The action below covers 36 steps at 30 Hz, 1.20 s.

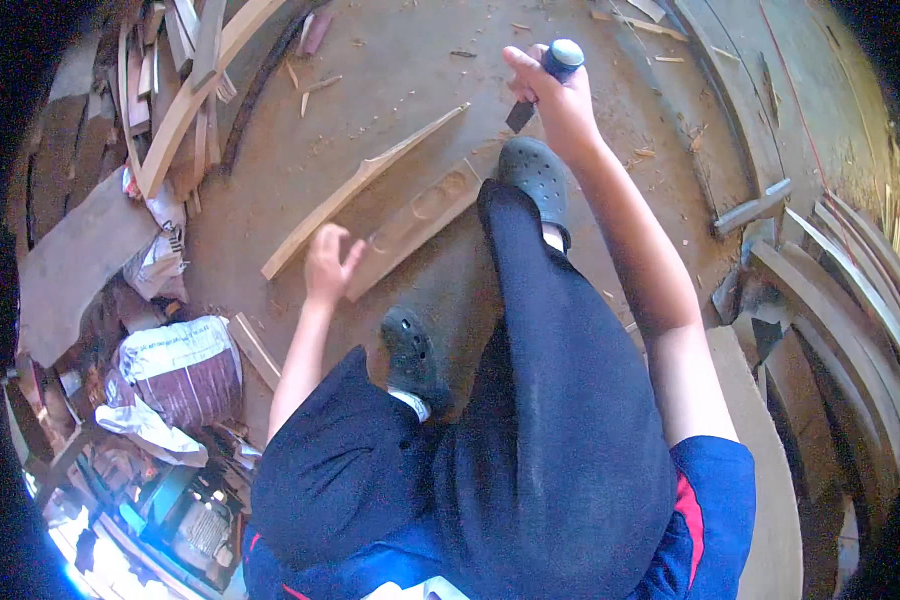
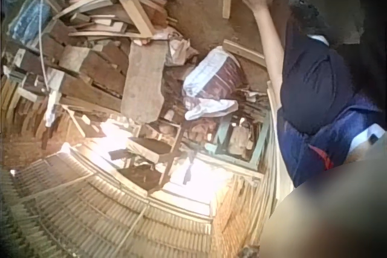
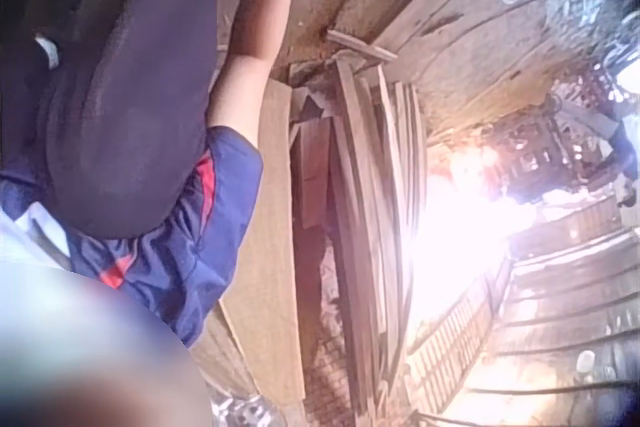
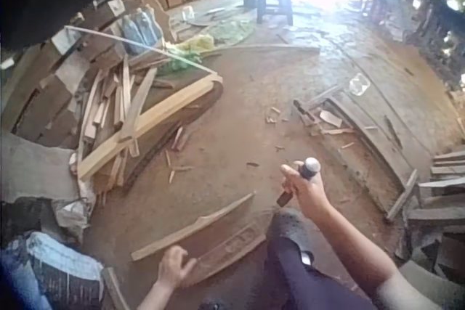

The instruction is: The person is using a chisel to carve and refine wooden pieces while sitting in a workshop.

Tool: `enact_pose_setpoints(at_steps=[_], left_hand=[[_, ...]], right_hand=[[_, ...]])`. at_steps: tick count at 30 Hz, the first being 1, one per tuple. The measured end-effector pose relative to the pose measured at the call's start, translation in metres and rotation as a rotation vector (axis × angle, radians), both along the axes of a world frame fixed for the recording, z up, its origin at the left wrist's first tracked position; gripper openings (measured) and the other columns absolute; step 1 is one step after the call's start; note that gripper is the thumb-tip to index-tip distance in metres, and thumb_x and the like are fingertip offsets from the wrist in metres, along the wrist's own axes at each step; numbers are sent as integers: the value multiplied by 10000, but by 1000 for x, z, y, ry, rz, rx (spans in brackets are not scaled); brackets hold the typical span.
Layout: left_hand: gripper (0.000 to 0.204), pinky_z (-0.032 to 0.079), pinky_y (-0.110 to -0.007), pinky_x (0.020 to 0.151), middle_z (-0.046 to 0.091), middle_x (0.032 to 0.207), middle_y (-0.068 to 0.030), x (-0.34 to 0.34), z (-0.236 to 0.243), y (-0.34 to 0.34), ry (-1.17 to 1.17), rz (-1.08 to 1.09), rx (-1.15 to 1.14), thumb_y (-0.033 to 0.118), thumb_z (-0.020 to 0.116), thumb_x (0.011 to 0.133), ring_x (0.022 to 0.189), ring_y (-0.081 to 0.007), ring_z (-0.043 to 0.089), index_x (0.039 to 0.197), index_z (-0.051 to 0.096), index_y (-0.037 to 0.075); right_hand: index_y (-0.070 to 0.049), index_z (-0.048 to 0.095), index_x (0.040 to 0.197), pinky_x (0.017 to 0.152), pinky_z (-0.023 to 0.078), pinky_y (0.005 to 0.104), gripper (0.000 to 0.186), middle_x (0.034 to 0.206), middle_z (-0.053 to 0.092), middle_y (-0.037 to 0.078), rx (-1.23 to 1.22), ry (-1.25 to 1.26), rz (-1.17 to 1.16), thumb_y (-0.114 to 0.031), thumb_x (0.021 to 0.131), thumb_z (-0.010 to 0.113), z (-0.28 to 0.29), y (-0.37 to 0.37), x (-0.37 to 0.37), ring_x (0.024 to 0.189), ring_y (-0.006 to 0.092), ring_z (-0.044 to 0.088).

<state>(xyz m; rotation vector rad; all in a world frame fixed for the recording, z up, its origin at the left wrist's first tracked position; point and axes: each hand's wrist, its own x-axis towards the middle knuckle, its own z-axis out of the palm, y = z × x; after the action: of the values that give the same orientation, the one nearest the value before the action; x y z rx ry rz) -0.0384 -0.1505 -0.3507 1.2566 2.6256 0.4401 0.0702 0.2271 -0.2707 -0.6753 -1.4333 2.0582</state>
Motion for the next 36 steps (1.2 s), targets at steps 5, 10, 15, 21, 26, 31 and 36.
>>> enact_pose_setpoints(at_steps=[5,10,15,21,26,31,36], left_hand=[[711,242,-462,1048,264,1425,-117,-31,-7,-2,207,208,-39,344,589,823,1293,-353,259,1404,235,138],[618,209,-502,1049,267,1446,-89,-12,-30,-18,150,270,-266,354,499,871,1310,-336,258,1406,251,170],[577,182,-490,1065,277,1449,-78,15,-22,-15,4,300,-340,367,439,903,1325,-318,252,1404,269,138],[688,209,-532,1046,237,1457,-124,2,3,1,-238,350,-424,457,466,874,1339,-263,251,1409,235,91],[737,264,-428,1058,223,1446,-182,5,-3,0,-181,230,-468,426,504,859,1330,-309,252,1399,209,20],[760,251,-461,1058,204,1457,-174,10,-9,-2,-147,260,-412,399,546,836,1322,-334,259,1402,200,29],[773,251,-483,1050,204,1459,-168,9,-4,2,-130,264,-492,401,546,834,1320,-324,269,1409,180,36]], right_hand=[[-95,495,634,535,349,228,260,605,482,-29,86,-97,-37,-161,775,703,1,-5,-3,554,76,449],[-83,521,638,538,338,209,255,616,489,-52,186,-108,-63,-187,798,690,-9,-10,-9,578,42,429],[-74,544,670,536,366,210,255,620,499,-45,212,-134,-73,-233,787,705,-23,-9,-10,581,51,459],[-74,544,667,526,384,226,261,611,519,-31,209,-132,-82,-242,775,712,-27,-10,-12,565,57,473],[-64,546,663,527,388,230,248,595,507,-37,154,-67,-45,-229,787,684,-42,-18,-37,561,57,478],[-54,563,669,504,368,235,255,573,482,-49,222,-148,73,-250,789,674,-62,-22,-51,541,51,441],[-48,559,641,499,360,239,285,547,458,-55,341,-197,67,-266,796,655,-68,-22,-51,536,56,421]])
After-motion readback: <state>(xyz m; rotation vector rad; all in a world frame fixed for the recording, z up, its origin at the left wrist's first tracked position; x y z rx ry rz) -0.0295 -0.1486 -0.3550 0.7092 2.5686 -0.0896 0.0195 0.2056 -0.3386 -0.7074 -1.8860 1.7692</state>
